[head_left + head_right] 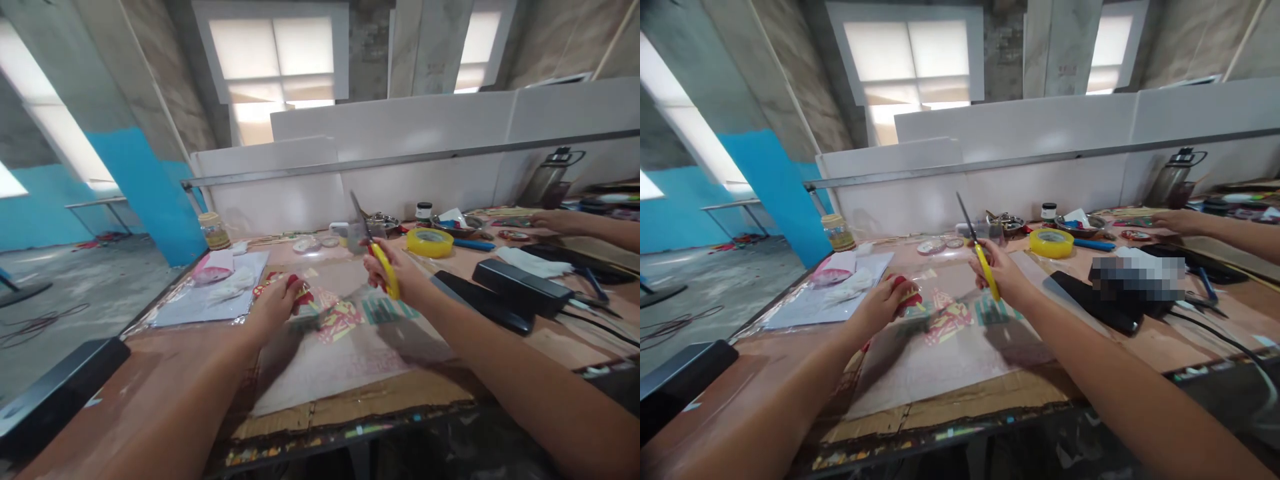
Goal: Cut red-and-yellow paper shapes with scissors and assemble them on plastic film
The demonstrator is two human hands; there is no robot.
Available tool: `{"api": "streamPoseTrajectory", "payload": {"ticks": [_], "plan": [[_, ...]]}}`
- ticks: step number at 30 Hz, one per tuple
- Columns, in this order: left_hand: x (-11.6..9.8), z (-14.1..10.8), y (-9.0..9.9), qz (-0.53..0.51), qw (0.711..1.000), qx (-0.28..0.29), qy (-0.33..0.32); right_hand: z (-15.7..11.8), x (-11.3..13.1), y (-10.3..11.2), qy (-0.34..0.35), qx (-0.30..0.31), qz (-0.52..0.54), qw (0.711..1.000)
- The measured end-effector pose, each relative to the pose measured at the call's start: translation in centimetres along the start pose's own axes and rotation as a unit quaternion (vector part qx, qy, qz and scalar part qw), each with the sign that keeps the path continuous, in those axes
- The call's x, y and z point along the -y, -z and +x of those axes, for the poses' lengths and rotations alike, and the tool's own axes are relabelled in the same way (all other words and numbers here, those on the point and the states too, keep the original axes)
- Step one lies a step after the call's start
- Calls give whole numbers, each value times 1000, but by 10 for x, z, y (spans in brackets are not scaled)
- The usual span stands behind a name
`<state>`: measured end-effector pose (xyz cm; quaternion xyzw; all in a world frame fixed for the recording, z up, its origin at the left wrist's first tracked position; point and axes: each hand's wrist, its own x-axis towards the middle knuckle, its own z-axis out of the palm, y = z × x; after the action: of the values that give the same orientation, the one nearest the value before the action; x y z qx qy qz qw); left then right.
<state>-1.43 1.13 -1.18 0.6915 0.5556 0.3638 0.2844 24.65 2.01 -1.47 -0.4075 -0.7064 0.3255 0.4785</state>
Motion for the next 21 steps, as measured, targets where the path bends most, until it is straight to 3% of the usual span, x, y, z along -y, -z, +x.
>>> {"api": "streamPoseTrajectory", "payload": {"ticks": [3,5,8,15,18,21], "plan": [[1,4,16,-19,995,-91,-26,-21,17,-17,-24,129,272,953],[4,8,25,-34,986,-157,-39,-34,21,-30,-11,212,315,925],[9,12,33,-62,970,-229,-53,-46,22,-42,-24,304,290,907],[5,8,47,-101,953,-277,-70,-46,23,-43,-89,330,237,909],[-2,3,52,-123,949,-282,-70,-42,19,-40,-111,305,190,926],[-8,0,53,-116,952,-276,-69,-42,15,-39,-89,286,110,948]]}}
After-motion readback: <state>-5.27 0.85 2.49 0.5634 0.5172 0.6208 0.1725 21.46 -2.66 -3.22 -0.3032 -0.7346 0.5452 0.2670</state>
